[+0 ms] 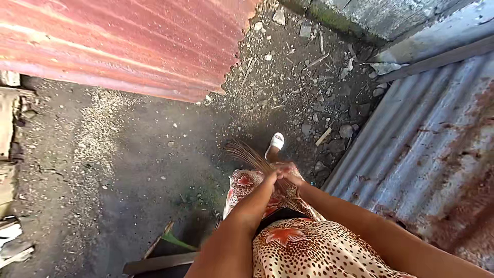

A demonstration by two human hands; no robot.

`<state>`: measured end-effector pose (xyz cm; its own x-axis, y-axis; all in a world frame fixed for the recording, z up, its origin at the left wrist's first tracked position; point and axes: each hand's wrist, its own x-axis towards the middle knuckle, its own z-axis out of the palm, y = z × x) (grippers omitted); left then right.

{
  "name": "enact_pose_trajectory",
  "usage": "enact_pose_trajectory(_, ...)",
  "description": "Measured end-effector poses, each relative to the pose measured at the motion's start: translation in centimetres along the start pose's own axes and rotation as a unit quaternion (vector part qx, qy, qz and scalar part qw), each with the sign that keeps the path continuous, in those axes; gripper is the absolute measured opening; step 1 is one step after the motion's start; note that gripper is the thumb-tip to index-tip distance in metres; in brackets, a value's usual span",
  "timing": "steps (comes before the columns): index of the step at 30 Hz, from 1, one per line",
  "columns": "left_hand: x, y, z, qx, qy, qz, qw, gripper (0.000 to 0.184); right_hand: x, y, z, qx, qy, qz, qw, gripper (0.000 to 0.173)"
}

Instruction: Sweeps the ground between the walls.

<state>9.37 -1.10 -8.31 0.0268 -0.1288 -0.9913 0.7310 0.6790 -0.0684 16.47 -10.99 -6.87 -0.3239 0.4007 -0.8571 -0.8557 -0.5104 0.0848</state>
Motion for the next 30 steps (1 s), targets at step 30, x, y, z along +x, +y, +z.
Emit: enact_pose_trajectory(30, -9.2, 9.0, 10.9, -0.116, 0.008, 0.114, 0.987, 0.070, -12.2, -11.7, -2.1, -0.061, -0.069, -0.020, 0.996, 0.027)
